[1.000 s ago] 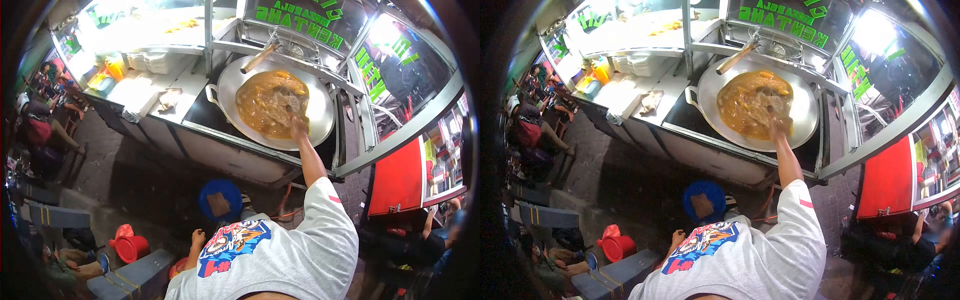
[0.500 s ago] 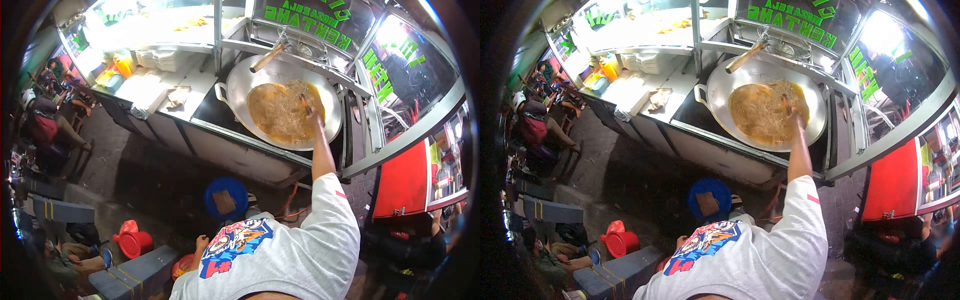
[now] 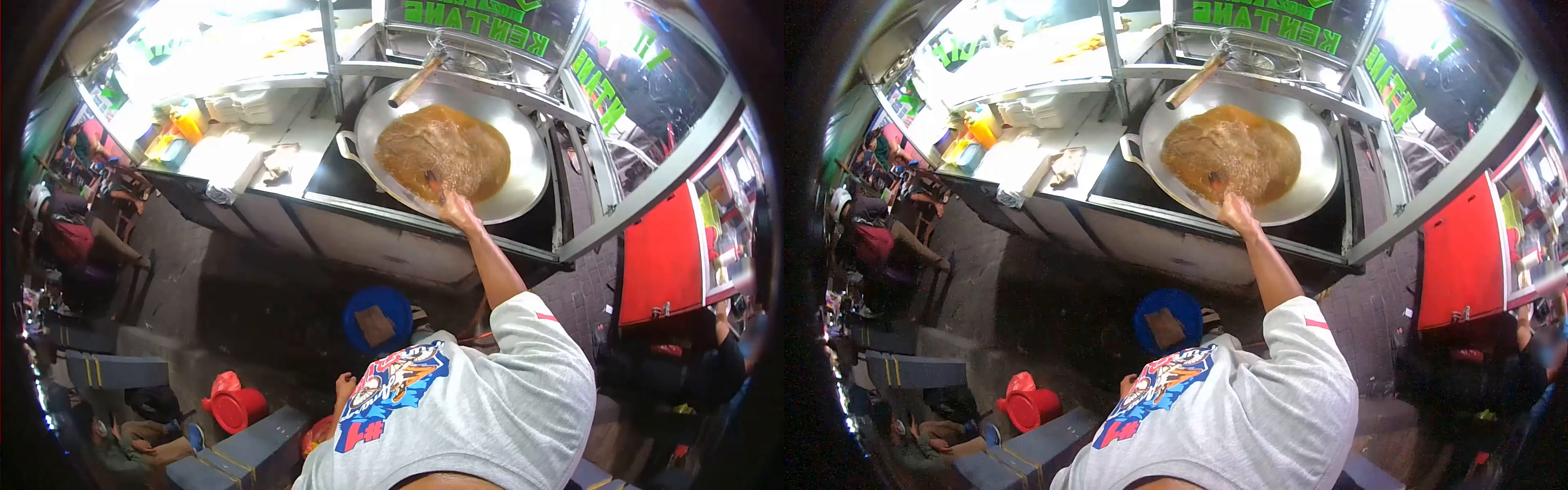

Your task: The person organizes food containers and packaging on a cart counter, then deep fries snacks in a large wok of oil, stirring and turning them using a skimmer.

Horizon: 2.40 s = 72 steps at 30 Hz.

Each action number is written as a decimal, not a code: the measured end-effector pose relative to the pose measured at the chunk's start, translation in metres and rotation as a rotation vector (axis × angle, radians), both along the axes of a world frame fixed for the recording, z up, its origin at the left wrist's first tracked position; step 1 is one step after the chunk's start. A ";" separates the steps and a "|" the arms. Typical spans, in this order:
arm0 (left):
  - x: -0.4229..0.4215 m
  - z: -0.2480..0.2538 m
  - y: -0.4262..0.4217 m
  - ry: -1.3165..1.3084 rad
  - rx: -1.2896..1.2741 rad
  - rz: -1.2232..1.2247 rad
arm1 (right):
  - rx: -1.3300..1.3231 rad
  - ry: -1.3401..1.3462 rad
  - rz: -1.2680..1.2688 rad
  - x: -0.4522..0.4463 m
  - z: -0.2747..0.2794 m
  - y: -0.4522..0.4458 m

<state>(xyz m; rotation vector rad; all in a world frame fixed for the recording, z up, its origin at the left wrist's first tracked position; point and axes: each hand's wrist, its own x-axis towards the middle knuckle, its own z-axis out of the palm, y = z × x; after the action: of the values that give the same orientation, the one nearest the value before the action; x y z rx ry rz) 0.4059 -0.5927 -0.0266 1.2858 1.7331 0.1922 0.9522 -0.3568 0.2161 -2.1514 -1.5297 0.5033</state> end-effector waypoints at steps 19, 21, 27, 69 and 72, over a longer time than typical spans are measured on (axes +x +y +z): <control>0.014 -0.007 0.057 -0.102 -0.165 0.034 | -0.207 -0.406 -0.163 0.038 0.255 -0.216; 0.013 -0.013 0.057 -0.113 -0.154 0.006 | -0.360 -0.407 -0.130 0.046 0.260 -0.207; 0.025 0.004 0.049 -0.097 -0.060 -0.105 | -0.449 -0.506 -0.001 0.050 0.187 -0.166; 0.008 0.057 0.009 -0.064 -0.050 0.057 | -0.043 -0.061 -0.092 0.004 0.019 0.000; 0.004 0.040 0.007 -0.081 -0.031 0.007 | 0.029 0.028 -0.100 -0.016 0.020 -0.024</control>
<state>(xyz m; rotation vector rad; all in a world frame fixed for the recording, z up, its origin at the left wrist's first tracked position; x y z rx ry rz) 0.4103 -0.5860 0.0131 1.2334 1.6661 0.2174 0.9359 -0.3812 0.2362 -2.1770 -1.3974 0.4728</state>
